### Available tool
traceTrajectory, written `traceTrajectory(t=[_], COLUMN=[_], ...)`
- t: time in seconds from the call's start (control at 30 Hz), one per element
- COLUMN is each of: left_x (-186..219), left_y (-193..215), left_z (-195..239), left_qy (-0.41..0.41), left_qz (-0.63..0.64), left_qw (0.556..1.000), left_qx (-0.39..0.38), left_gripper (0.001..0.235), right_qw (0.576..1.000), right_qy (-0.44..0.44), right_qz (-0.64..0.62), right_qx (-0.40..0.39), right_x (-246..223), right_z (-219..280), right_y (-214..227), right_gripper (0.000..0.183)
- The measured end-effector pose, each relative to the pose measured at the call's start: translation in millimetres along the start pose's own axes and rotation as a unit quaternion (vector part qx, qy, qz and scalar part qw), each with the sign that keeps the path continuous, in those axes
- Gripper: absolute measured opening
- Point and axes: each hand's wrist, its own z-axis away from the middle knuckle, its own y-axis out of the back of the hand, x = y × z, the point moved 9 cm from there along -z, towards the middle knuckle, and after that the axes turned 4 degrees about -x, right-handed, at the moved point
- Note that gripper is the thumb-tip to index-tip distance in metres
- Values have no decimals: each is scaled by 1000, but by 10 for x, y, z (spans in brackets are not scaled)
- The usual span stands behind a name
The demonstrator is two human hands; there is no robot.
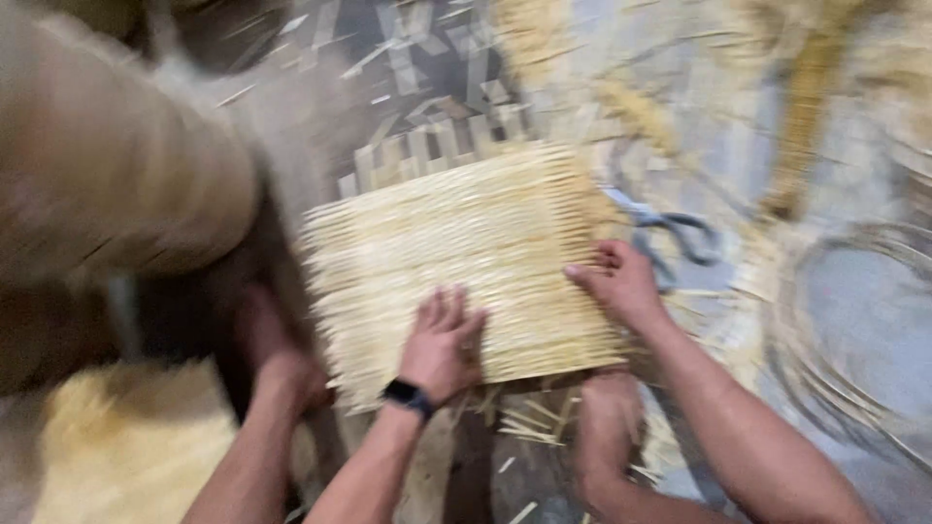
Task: The person sits on the floor assembling a round bamboo sieve. They trim protruding bamboo strips from a woven mat with scissors, fit a bent bamboo rim hoop around the mat, press the mat onto a round wooden form, and place the finished sieve onto a stack of completed sieves.
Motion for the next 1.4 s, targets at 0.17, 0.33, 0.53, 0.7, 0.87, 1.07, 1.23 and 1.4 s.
traceTrajectory(t=[0.17,0.33,0.53,0.7,0.87,1.07,1.23,1.4], left_x=[154,164,133,284,1688,734,-276,-413], left_y=[74,92,143,563,1867,1812,1300,1001], left_z=[14,43,40,65,877,586,555,754], left_qy=[-61,-7,18,-40,-331,-263,-235,-78], left_qz=[4,-57,-78,-10,168,652,913,940], left_qw=[997,997,997,985,826,629,245,264], left_qx=[39,45,16,169,425,332,224,199], left_gripper=[105,107,110,93,62,27,31,32], right_qw=[954,786,853,795,851,916,990,929], right_qy=[52,-54,-17,127,265,261,1,84], right_qz=[216,573,483,559,453,304,-77,-284], right_qx=[203,226,197,198,-5,-35,-118,-220], right_x=[480,881,1109,-74,-2000,-2869,-2588,-2116], right_z=[686,1523,1917,2052,1958,1124,628,323], right_y=[1488,2360,2537,2489,1680,1701,1238,739], right_gripper=[42,50,27,21,25,37,60,43])
